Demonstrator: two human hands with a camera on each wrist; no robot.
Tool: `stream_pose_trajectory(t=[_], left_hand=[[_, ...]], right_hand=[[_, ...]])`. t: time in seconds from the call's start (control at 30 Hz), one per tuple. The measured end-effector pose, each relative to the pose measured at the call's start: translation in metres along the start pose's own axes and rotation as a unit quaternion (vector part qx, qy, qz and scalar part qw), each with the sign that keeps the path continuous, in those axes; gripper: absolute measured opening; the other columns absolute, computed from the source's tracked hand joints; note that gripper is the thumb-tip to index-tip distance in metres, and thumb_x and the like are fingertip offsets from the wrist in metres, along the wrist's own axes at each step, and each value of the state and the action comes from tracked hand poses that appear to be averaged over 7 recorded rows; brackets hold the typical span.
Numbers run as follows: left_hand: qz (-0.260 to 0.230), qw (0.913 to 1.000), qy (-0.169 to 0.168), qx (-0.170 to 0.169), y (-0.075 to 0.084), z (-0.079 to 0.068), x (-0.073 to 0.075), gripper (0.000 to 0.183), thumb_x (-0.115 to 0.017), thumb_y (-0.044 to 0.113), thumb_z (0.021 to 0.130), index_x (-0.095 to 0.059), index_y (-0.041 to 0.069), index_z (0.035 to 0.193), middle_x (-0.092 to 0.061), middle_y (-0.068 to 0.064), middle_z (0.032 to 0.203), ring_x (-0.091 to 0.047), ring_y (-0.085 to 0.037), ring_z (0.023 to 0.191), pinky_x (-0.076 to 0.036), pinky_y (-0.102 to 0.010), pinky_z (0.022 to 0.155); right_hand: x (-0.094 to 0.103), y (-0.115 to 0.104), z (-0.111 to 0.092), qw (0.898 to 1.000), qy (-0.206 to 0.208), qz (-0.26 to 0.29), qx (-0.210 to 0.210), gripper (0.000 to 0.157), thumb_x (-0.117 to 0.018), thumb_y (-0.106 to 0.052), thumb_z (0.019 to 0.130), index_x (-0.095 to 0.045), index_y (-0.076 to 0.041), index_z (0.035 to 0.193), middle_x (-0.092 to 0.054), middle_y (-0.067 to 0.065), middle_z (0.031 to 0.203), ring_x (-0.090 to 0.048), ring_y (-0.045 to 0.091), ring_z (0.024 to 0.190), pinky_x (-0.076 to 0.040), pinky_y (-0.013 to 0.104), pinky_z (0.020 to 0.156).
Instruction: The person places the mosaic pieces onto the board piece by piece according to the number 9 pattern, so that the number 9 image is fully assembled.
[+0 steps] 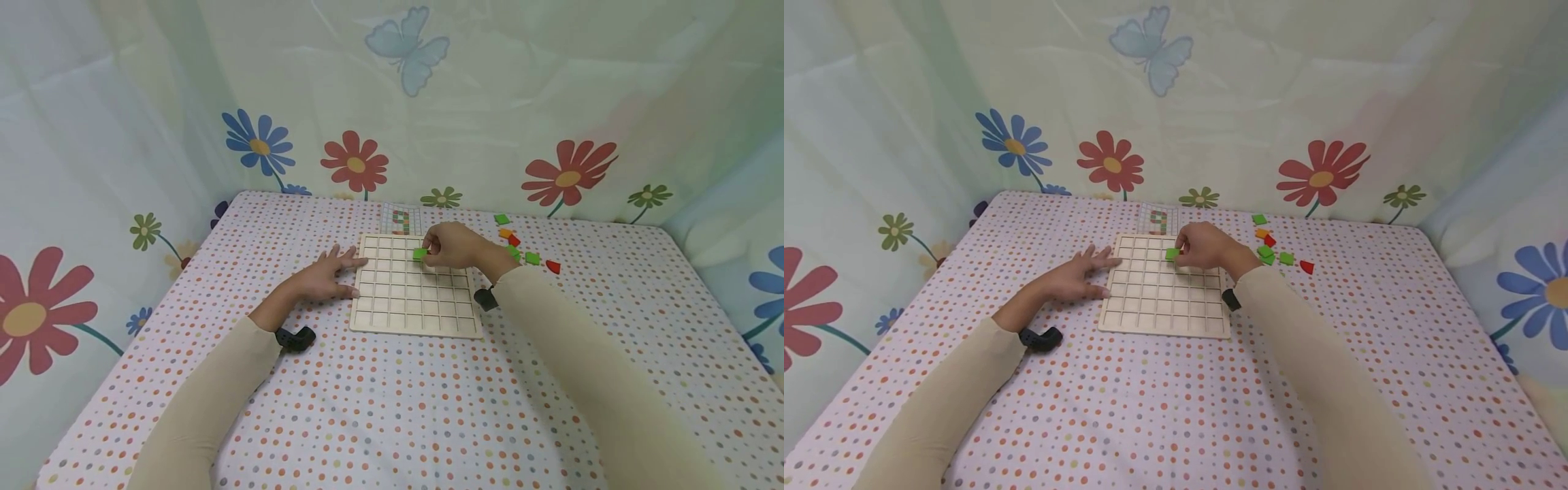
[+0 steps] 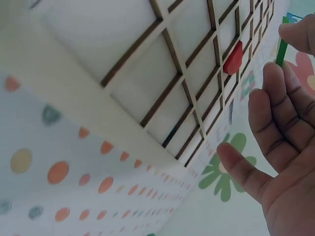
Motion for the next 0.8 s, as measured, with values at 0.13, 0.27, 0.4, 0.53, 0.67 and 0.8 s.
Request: stream_pose_trajectory(t=[0.13, 0.27, 0.4, 0.53, 0.67, 0.8], left_hand=[[-0.002, 1.0, -0.002, 0.001, 0.0, -0.001, 0.0, 0.073, -0.072, 0.031, 0.09, -0.037, 0.02, 0.154, -0.008, -0.009, 0.166, 0.013, -0.036, 0.153, 0.009, -0.055, 0.122], [-0.005, 1.0, -0.006, 0.0, 0.001, -0.001, -0.002, 0.073, -0.072, 0.031, 0.09, -0.037, 0.02, 0.154, -0.008, -0.01, 0.166, 0.013, -0.036, 0.153, 0.008, -0.055, 0.122], [-0.003, 1.0, -0.005, 0.004, 0.001, -0.001, -0.002, 0.073, -0.072, 0.031, 0.09, -0.037, 0.021, 0.154, -0.008, -0.009, 0.167, 0.012, -0.035, 0.153, 0.008, -0.055, 0.122], [0.001, 1.0, -0.001, 0.002, 0.0, 0.0, -0.002, 0.073, -0.071, 0.031, 0.091, -0.037, 0.02, 0.154, -0.008, -0.009, 0.166, 0.012, -0.036, 0.153, 0.008, -0.054, 0.123], [0.0, 1.0, 0.0, 0.001, -0.001, 0.0, -0.001, 0.072, -0.071, 0.031, 0.091, -0.037, 0.02, 0.154, -0.009, -0.01, 0.166, 0.012, -0.036, 0.153, 0.008, -0.054, 0.123], [-0.001, 1.0, 0.003, 0.002, -0.001, 0.001, 0.0, 0.072, -0.072, 0.03, 0.091, -0.038, 0.02, 0.153, -0.009, -0.009, 0.166, 0.012, -0.035, 0.153, 0.008, -0.054, 0.123]], right_hand=[[-0.005, 0.0, 0.008, 1.0, -0.012, 0.007, -0.01, 0.025, -0.068, -0.022, 0.09, -0.065, -0.004, 0.108, -0.065, 0.007, 0.092, -0.057, 0.019, 0.08, -0.049, 0.036, 0.078], [-0.009, 0.002, 0.013, 1.0, -0.014, 0.007, -0.018, 0.025, -0.068, -0.023, 0.091, -0.065, -0.005, 0.107, -0.065, 0.006, 0.092, -0.056, 0.019, 0.081, -0.048, 0.034, 0.078], [-0.011, 0.003, 0.017, 1.0, -0.014, -0.001, -0.025, 0.024, -0.069, -0.023, 0.091, -0.066, -0.005, 0.107, -0.065, 0.006, 0.092, -0.055, 0.018, 0.082, -0.048, 0.033, 0.078], [-0.009, 0.001, 0.019, 1.0, -0.016, -0.011, -0.025, 0.026, -0.068, -0.022, 0.092, -0.066, -0.004, 0.11, -0.066, 0.007, 0.094, -0.057, 0.019, 0.083, -0.049, 0.035, 0.079], [-0.009, -0.002, 0.022, 0.999, -0.022, -0.025, -0.021, 0.026, -0.069, -0.023, 0.092, -0.067, -0.005, 0.11, -0.067, 0.007, 0.095, -0.059, 0.018, 0.084, -0.05, 0.036, 0.081], [-0.009, -0.004, 0.025, 0.999, -0.028, -0.038, -0.021, 0.026, -0.069, -0.024, 0.092, -0.067, -0.005, 0.11, -0.067, 0.007, 0.097, -0.061, 0.019, 0.087, -0.051, 0.037, 0.083]])
Point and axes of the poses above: each hand's wrist, its own z-axis towards the middle knuckle, its own x-axis out of the back of the hand, y = z × x, the point moved 4 cm from there along z, towards the middle knuckle
